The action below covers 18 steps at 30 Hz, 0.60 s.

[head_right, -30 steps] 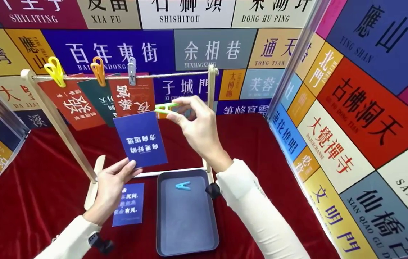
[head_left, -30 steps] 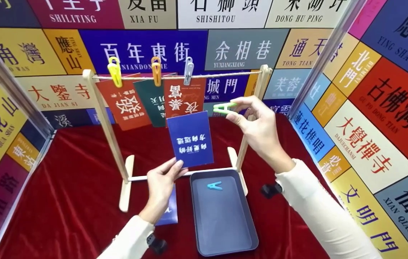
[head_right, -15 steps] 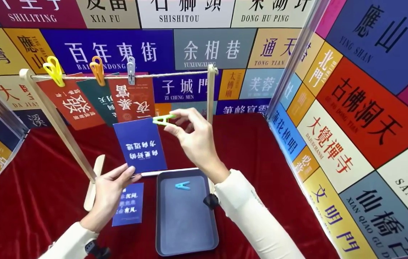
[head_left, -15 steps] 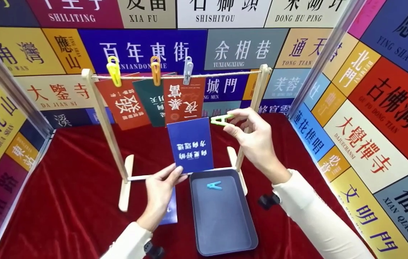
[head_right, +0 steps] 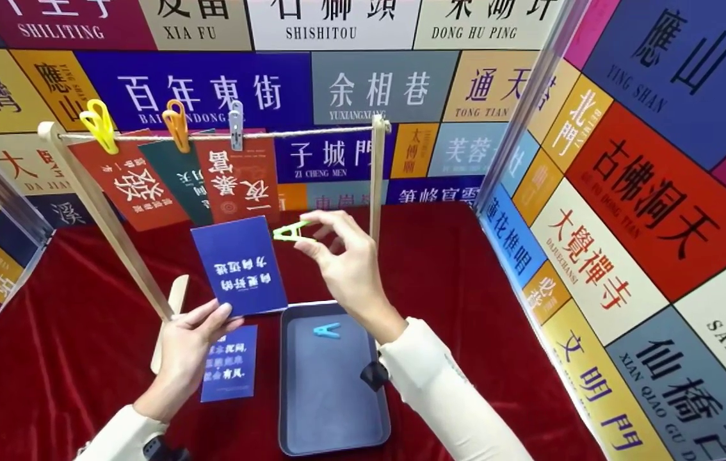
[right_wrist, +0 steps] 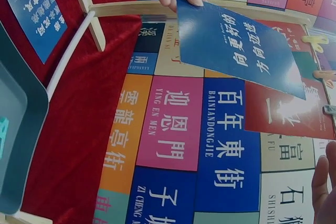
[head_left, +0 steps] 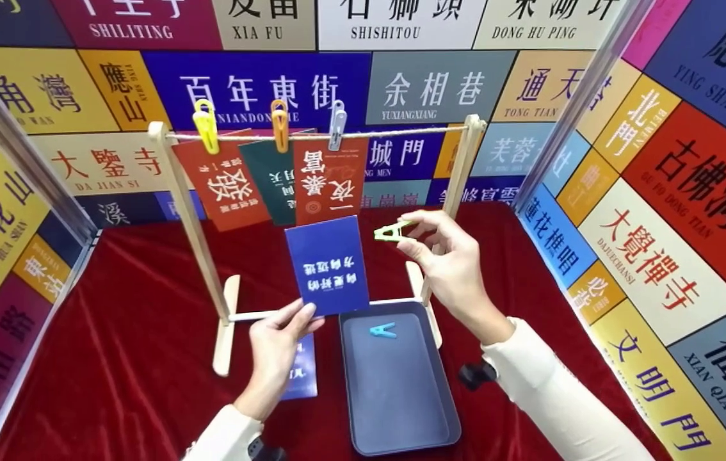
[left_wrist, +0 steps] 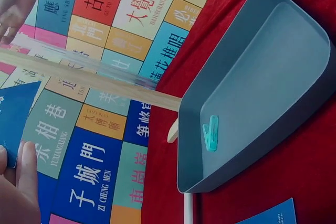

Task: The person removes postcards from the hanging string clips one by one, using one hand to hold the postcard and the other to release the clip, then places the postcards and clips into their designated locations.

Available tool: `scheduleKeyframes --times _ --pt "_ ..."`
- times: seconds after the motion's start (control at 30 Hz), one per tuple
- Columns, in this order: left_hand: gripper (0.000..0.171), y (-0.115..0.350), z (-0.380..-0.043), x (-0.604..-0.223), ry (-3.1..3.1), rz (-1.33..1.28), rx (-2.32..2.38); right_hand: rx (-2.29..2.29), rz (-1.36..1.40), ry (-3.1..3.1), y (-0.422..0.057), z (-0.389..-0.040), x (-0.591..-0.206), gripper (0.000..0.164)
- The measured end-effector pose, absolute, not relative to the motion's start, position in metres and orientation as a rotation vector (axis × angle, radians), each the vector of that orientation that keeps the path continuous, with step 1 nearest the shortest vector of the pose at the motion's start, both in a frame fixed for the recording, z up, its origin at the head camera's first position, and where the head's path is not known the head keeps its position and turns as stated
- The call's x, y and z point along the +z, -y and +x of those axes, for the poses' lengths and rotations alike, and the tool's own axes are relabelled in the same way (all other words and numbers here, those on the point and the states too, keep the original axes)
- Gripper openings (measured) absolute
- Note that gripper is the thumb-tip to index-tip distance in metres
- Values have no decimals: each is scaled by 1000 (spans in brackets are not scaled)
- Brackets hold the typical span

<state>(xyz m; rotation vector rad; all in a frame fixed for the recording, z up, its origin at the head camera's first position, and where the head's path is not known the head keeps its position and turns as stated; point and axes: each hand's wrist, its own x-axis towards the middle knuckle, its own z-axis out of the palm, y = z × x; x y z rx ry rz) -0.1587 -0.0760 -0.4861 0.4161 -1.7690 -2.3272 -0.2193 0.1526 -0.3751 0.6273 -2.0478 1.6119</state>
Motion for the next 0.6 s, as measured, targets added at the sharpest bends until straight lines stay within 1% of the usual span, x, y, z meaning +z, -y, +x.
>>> scheduleKeyframes --times 0.6 --pt "37 77 -141 -511 1664 479 -2412 1624 532 2115 -157 -209 -413 32"
